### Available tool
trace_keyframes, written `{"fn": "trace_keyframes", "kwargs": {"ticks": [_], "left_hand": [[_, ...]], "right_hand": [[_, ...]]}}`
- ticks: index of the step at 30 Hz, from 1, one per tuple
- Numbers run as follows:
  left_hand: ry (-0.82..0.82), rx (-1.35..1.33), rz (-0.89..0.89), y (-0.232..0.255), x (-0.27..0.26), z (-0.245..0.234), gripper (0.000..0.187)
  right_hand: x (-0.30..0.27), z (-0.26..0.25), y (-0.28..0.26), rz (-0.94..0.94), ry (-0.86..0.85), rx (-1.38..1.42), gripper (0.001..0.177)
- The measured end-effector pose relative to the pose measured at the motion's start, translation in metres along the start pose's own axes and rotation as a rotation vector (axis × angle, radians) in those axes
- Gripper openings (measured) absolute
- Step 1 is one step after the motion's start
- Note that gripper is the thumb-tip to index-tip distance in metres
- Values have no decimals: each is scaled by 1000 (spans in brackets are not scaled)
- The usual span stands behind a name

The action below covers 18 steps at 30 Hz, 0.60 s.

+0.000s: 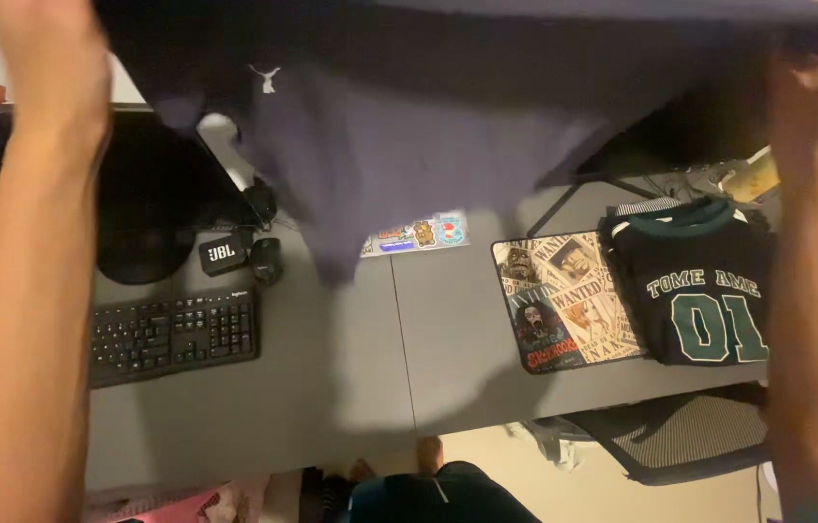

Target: The person takes a series of shirts from a basket and folds them one by one on a desk. They handle a gray shirt, a black shirt, and a blue shirt, laying each flat and folding them into a stack.

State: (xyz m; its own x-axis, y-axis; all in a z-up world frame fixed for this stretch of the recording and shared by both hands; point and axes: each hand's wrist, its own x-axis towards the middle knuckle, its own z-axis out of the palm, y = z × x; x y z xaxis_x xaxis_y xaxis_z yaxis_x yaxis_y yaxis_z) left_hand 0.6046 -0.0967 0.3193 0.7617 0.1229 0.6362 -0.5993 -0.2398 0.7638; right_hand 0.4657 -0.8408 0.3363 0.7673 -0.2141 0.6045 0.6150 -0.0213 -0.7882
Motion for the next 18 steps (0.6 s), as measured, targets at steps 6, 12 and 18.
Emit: {"fn": "trace_keyframes", "kwargs": {"ticks": [6,12,18], "left_hand": [[-196,178,273,175,-182,20,23],[-407,377,-132,95,-350,26,44],[-646,474,-386,-18,-475,32,49]], "right_hand": [[-119,-97,-9,169,-108,212,24],[-245,-126,76,804,-70,-316,18],[-340,-93,163,748,-516,-661,24]]}}
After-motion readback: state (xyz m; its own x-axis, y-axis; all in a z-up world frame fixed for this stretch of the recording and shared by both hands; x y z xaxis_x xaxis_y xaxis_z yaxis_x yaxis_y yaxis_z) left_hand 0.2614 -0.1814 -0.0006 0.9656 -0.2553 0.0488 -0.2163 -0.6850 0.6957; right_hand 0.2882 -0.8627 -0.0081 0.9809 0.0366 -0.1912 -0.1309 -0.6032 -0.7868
